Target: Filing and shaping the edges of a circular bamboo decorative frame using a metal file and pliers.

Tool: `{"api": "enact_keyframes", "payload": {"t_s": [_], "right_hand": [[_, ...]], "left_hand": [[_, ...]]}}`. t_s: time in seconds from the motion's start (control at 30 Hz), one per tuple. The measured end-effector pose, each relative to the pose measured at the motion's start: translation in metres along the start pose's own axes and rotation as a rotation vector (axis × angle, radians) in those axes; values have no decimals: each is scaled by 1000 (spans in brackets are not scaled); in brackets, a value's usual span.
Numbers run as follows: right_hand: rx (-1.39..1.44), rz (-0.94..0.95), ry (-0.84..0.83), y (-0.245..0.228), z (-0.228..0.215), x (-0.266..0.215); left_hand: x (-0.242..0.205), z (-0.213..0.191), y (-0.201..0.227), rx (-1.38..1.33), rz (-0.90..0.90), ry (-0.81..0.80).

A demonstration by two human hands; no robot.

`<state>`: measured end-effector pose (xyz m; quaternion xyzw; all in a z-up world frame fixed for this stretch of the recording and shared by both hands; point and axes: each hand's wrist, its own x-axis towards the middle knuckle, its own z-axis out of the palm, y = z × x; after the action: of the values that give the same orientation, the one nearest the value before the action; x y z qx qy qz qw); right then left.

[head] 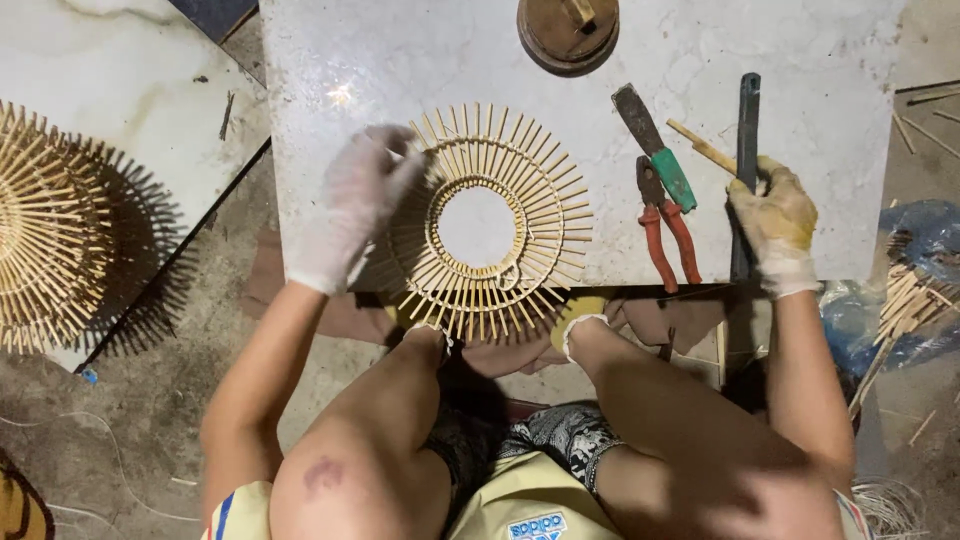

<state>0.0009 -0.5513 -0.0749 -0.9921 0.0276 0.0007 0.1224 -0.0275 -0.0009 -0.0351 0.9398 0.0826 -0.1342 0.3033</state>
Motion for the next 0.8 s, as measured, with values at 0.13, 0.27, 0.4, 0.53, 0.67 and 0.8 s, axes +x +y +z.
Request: {"api": "enact_keyframes", "payload": {"t_s": [0.13, 0.27, 0.4, 0.53, 0.67, 0.8], "right_hand": [[510, 388, -211, -26, -42, -1], [889, 501, -240, -104, -107, -40], [1250, 365, -343, -123, -112, -54], [1116, 340, -531, -119, -98, -58], [917, 417, -660, -158, -104, -64], [930, 484, -675, -149, -81, -58]], "left_hand": [[-19, 12, 1, 229, 294, 138], [6, 2, -19, 279, 179, 182], [3, -31, 27, 262, 12, 24], [-30, -2, 58, 228, 235, -385], [-81, 50, 60, 604, 426, -615], [-74, 80, 26, 312, 725, -87]]}}
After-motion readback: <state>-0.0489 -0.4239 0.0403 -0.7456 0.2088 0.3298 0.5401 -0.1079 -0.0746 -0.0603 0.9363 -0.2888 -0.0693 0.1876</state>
